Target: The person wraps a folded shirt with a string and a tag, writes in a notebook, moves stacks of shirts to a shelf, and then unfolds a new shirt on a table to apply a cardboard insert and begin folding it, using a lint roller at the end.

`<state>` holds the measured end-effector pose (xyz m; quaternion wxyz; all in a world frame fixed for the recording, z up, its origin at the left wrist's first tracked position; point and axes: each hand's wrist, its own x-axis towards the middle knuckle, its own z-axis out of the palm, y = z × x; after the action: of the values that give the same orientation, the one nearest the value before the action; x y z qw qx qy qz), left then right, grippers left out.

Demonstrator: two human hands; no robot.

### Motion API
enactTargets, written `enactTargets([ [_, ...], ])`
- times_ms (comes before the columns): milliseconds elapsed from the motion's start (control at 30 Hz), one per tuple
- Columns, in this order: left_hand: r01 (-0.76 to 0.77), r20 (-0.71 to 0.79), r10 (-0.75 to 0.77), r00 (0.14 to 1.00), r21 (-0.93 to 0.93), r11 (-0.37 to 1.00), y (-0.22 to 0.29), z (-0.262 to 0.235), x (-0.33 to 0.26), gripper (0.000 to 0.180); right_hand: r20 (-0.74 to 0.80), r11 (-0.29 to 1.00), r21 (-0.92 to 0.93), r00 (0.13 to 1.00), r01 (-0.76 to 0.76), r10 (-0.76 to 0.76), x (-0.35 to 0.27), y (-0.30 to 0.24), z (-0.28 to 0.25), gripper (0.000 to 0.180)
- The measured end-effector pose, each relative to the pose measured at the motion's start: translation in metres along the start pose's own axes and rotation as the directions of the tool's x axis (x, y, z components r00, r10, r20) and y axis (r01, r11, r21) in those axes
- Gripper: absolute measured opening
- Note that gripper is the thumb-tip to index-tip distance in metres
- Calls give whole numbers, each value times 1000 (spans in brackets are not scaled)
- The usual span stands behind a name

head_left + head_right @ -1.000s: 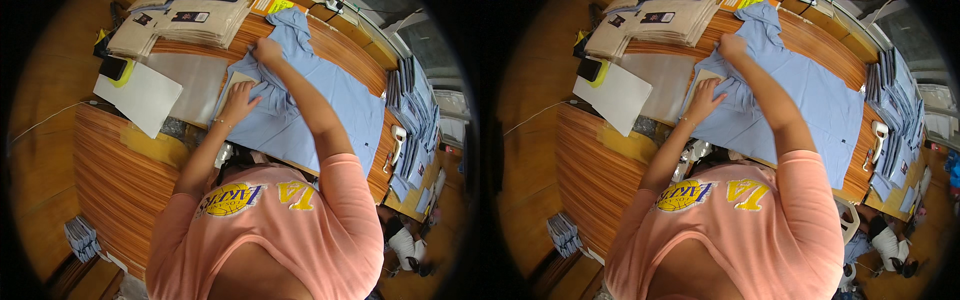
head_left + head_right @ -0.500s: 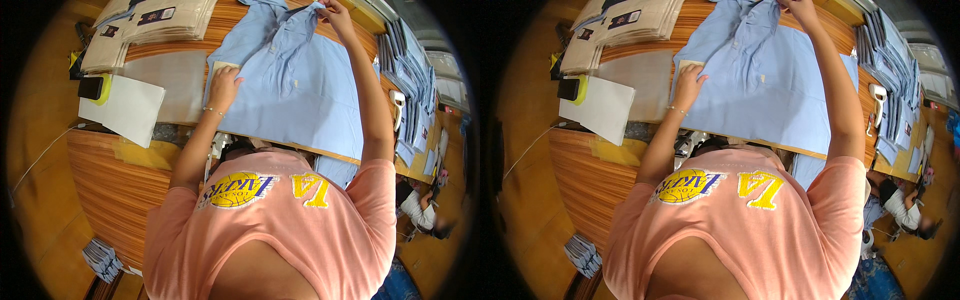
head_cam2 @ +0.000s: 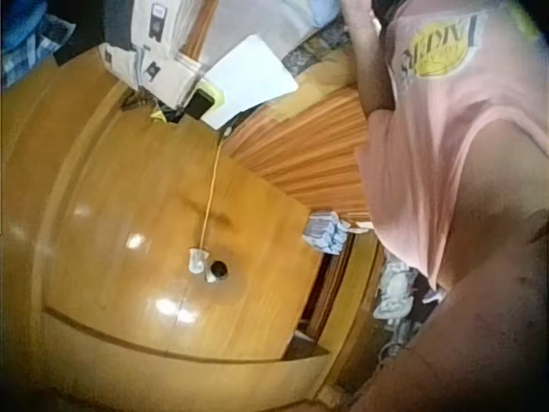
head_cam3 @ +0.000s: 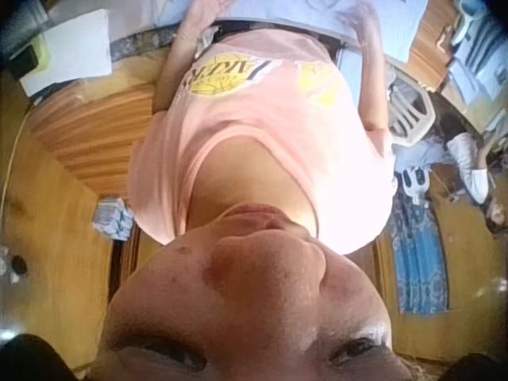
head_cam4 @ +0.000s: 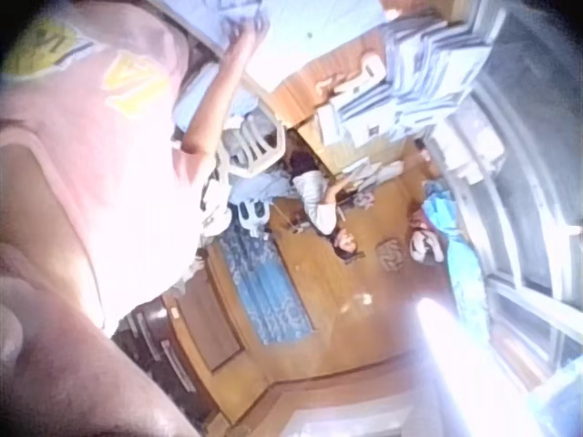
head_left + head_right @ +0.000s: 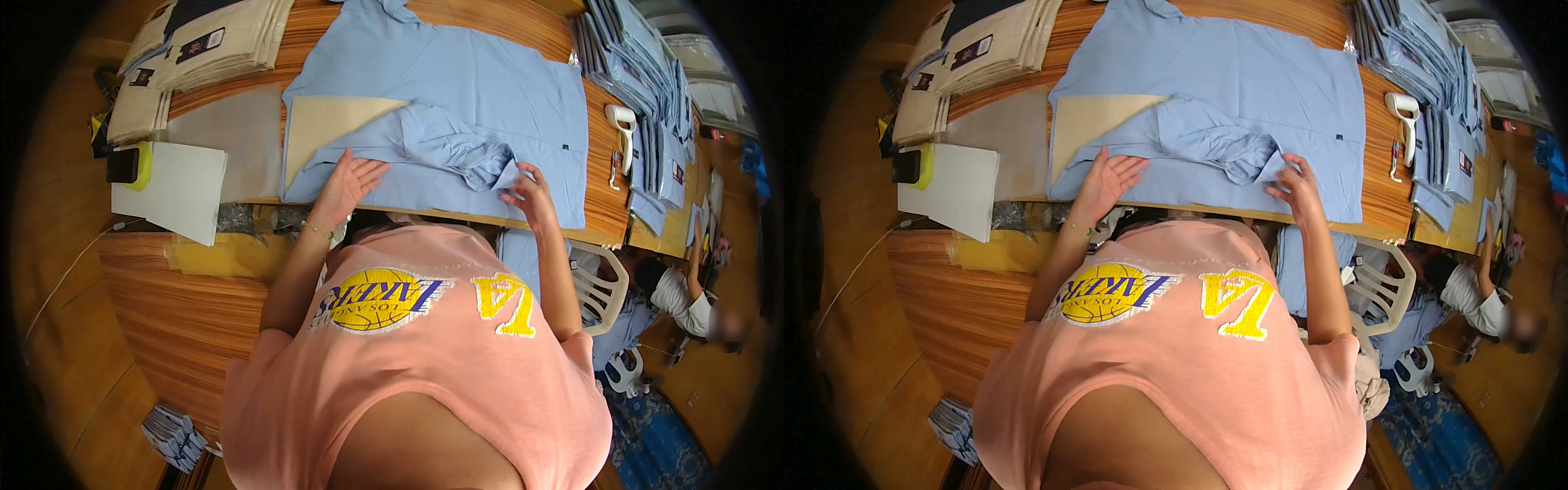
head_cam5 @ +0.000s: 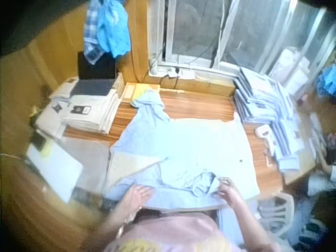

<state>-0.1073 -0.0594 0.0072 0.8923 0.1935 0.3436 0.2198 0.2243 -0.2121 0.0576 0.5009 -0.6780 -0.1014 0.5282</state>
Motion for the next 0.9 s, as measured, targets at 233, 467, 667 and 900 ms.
enactTargets([
  [233, -99, -268, 74, 961, -79, 992, -8, 11, 7, 62, -105, 849, -496, 959, 180, -265, 36, 12, 11, 32],
  [467, -179, -314, 93, 945, -258, 949, -10, 8, -2, 47, -28, 854, -398, 926, 335, -377, 1, -2, -44, 21],
  [667, -260, -403, 167, 900, -189, 947, -6, -7, -10, 39, 40, 913, -268, 950, 308, -309, -4, 3, -52, 31],
  [900, -246, -458, 132, 879, -200, 948, 6, -13, -18, 39, 133, 886, -345, 951, 309, -279, -1, 24, -71, 34],
])
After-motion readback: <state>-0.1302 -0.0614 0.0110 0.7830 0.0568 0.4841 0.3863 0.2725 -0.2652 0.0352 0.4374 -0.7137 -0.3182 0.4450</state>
